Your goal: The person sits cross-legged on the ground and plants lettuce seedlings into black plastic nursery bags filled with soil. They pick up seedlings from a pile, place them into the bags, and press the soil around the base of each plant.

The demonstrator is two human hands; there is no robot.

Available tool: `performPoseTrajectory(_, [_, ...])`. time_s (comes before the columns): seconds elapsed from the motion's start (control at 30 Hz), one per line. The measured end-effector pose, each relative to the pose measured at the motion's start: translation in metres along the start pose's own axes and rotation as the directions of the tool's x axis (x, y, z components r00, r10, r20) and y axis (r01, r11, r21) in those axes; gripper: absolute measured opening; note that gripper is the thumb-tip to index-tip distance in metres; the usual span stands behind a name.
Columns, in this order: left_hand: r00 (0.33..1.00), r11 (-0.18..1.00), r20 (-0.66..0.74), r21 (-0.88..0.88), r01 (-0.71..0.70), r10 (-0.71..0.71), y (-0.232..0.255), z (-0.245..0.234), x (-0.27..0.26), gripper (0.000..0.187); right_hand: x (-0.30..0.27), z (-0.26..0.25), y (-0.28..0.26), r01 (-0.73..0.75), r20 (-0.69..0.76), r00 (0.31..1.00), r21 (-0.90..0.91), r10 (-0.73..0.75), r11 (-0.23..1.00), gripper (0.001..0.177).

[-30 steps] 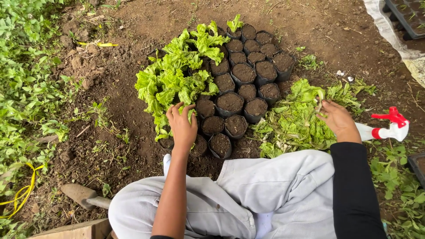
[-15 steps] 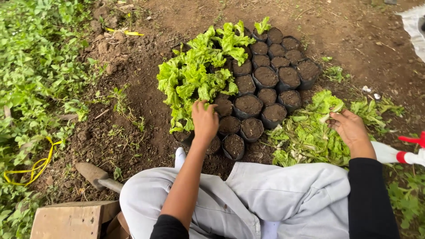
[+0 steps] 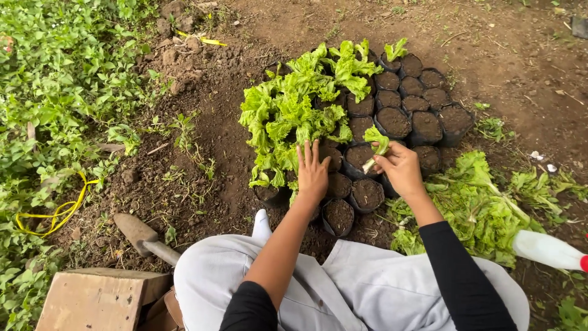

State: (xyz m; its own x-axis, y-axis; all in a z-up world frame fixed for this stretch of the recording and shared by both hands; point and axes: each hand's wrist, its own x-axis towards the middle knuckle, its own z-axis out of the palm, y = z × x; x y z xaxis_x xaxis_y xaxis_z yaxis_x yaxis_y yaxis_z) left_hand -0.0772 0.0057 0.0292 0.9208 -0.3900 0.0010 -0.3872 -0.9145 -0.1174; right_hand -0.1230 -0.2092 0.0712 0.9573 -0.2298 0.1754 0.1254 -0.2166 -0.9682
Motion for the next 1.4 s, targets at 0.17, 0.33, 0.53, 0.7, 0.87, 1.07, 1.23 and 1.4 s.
performPoseTrajectory(0.17, [1.000,1.000,0.025,-0.016,0.013,-0.012,0.002,0.009,0.009,0.045,0.003,0.021,0.005,-0.015,0.023,1.000,0.088,0.013,0.996,0.026])
performPoseTrajectory(0.33, [0.998,0.999,0.045,-0.013,0.035,-0.035,0.004,0.015,0.020,0.045,0.011,0.051,0.007,0.005,0.021,1.000,-0.020,-0.004,1.000,0.019])
performPoseTrajectory(0.53, [0.997,0.998,0.046,-0.003,0.061,-0.060,0.004,0.012,0.024,0.042,0.032,0.088,0.037,0.077,-0.029,0.995,-0.357,-0.094,0.931,0.009])
performPoseTrajectory(0.7, [0.997,0.998,0.039,0.011,0.068,-0.068,0.002,0.015,0.024,0.042,0.034,0.105,0.067,0.124,0.080,0.992,-0.551,-0.096,0.826,0.010])
performPoseTrajectory(0.87, [0.997,0.997,0.020,-0.013,0.077,-0.076,0.001,0.020,0.025,0.040,0.035,0.108,0.083,0.154,0.167,0.985,-0.795,-0.032,0.586,0.019])
performPoseTrajectory(1.07, [0.992,0.991,0.015,-0.043,0.123,-0.122,-0.005,0.001,0.015,0.039,0.037,0.108,0.060,0.233,0.282,0.958,-0.870,0.050,0.435,0.022])
performPoseTrajectory(1.23, [0.991,0.991,0.036,-0.025,0.132,-0.132,-0.003,0.000,0.008,0.039,0.032,0.110,0.044,0.281,0.361,0.923,-0.868,0.131,0.410,0.034])
performPoseTrajectory(1.4, [0.991,0.993,0.080,-0.030,0.114,-0.111,0.000,0.004,0.007,0.043,0.039,0.110,0.065,0.363,0.426,0.898,-0.856,0.106,0.369,0.042])
